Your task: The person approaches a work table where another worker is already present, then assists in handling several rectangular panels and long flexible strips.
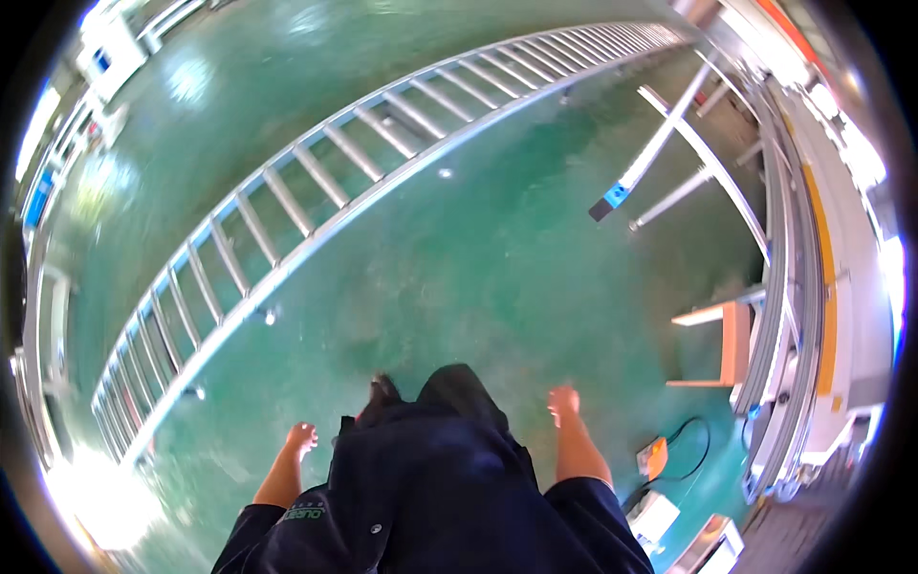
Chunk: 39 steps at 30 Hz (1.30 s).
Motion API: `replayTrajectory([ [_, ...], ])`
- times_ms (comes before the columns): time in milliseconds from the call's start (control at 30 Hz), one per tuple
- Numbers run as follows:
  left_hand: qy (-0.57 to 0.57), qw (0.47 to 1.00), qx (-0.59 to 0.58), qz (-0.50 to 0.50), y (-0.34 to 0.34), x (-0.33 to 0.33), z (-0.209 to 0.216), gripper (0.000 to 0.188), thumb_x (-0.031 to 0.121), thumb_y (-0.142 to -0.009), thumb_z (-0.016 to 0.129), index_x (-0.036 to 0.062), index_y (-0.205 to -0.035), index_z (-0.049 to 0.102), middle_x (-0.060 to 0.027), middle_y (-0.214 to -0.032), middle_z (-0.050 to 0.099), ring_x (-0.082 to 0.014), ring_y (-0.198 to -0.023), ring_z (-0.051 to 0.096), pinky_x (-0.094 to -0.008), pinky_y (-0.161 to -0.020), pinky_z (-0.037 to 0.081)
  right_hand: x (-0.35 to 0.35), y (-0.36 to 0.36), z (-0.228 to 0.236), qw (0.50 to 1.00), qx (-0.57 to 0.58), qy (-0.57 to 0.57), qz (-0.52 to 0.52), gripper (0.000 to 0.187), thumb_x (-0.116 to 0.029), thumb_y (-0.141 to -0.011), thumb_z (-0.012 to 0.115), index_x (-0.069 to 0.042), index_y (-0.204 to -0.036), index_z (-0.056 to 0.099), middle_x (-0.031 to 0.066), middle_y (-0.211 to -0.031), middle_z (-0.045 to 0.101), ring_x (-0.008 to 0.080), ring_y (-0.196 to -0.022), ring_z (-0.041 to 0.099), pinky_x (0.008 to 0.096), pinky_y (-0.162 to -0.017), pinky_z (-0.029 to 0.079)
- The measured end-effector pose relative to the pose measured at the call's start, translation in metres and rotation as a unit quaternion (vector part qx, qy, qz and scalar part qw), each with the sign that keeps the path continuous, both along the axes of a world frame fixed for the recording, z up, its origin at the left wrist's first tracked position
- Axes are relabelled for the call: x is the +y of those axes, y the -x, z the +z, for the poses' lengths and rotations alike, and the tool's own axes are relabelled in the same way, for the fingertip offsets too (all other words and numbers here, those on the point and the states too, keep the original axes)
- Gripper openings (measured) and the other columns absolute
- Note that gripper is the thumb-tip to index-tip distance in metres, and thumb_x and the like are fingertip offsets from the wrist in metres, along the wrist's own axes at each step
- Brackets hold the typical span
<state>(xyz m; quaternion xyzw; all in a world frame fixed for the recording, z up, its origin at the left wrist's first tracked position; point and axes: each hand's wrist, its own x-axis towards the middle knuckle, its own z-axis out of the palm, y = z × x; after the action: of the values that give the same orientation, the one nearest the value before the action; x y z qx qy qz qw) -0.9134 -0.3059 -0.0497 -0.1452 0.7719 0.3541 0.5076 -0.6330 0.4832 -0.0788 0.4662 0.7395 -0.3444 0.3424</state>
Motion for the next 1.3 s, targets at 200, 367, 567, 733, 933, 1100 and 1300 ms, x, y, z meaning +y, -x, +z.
replayTrajectory([
  [200,0.015,0.981,0.187,0.056,0.306,0.047,0.09,0.019,0.017,-0.092,0.054,0.0032,-0.103,0.061,-0.0079,-0.084,0.062,-0.0145,-0.073,0.061,-0.0297,-0.058,0.051,-0.102,0.104,0.142,0.781,0.21,-0.082,-0.582,0.015,-0.027,-0.089,0.052,-0.012,-0.088,0.056,0.0067,-0.074,0.055,0.015,-0.058,0.053,0.0316,-0.051,0.045],
  [367,-0.031,0.978,0.203,0.033,0.445,0.191,0.104,0.017,0.018,-0.093,0.054,0.003,-0.099,0.059,-0.0081,-0.083,0.061,-0.0143,-0.067,0.057,-0.0294,-0.054,0.049,-0.018,0.229,0.232,0.692,0.349,-0.15,-0.613,0.019,-0.024,-0.091,0.054,-0.008,-0.101,0.059,0.004,-0.081,0.056,0.0144,-0.065,0.054,0.0323,-0.056,0.048],
  [567,-0.134,0.988,0.071,-0.014,0.488,0.329,0.1,0.022,0.02,-0.094,0.055,0.0044,-0.109,0.058,-0.009,-0.086,0.063,-0.0195,-0.063,0.062,-0.0306,-0.051,0.047,0.176,0.416,0.303,0.734,0.412,-0.443,-0.308,0.044,-0.026,-0.091,0.06,-0.004,-0.128,0.054,0.0145,-0.122,0.059,0.0289,-0.113,0.055,0.0403,-0.098,0.045],
  [733,-0.088,0.972,0.075,-0.206,0.548,0.377,0.083,0.027,0.027,-0.095,0.049,0.0102,-0.115,0.056,-0.0093,-0.094,0.06,-0.0265,-0.078,0.061,-0.0393,-0.06,0.048,0.244,0.545,0.366,0.829,0.232,-0.502,-0.085,0.071,-0.036,-0.089,0.06,-0.008,-0.15,0.035,0.0177,-0.157,0.031,0.0344,-0.145,0.027,0.0457,-0.118,0.023],
  [933,0.063,0.976,-0.116,-0.173,0.685,0.408,0.031,0.027,0.026,-0.095,0.045,0.0122,-0.117,0.055,-0.0128,-0.1,0.06,-0.0349,-0.088,0.063,-0.0471,-0.066,0.054,0.396,0.602,0.373,0.841,0.169,-0.509,-0.073,0.079,-0.043,-0.089,0.06,-0.008,-0.153,0.03,0.0146,-0.161,0.024,0.0307,-0.15,0.017,0.0443,-0.122,0.014],
  [1100,0.137,0.954,0.001,-0.267,0.81,0.579,0.014,0.02,0.016,-0.093,0.057,0.0036,-0.108,0.062,-0.0155,-0.087,0.067,-0.027,-0.075,0.07,-0.0415,-0.054,0.057,0.517,0.645,0.374,0.837,0.168,-0.514,-0.088,0.077,-0.032,-0.088,0.063,-0.007,-0.153,0.029,0.0145,-0.161,0.025,0.0314,-0.149,0.02,0.0444,-0.12,0.019],
  [1300,-0.008,0.867,0.219,-0.447,0.954,0.961,0.029,0.032,0.03,-0.089,0.056,-0.0004,-0.086,0.067,-0.0197,-0.074,0.066,-0.0324,-0.068,0.066,-0.046,-0.061,0.051,0.628,0.704,0.391,0.857,0.12,-0.486,-0.123,0.077,-0.033,-0.09,0.061,-0.008,-0.154,0.027,0.0111,-0.162,0.023,0.0296,-0.15,0.018,0.0435,-0.121,0.019],
])
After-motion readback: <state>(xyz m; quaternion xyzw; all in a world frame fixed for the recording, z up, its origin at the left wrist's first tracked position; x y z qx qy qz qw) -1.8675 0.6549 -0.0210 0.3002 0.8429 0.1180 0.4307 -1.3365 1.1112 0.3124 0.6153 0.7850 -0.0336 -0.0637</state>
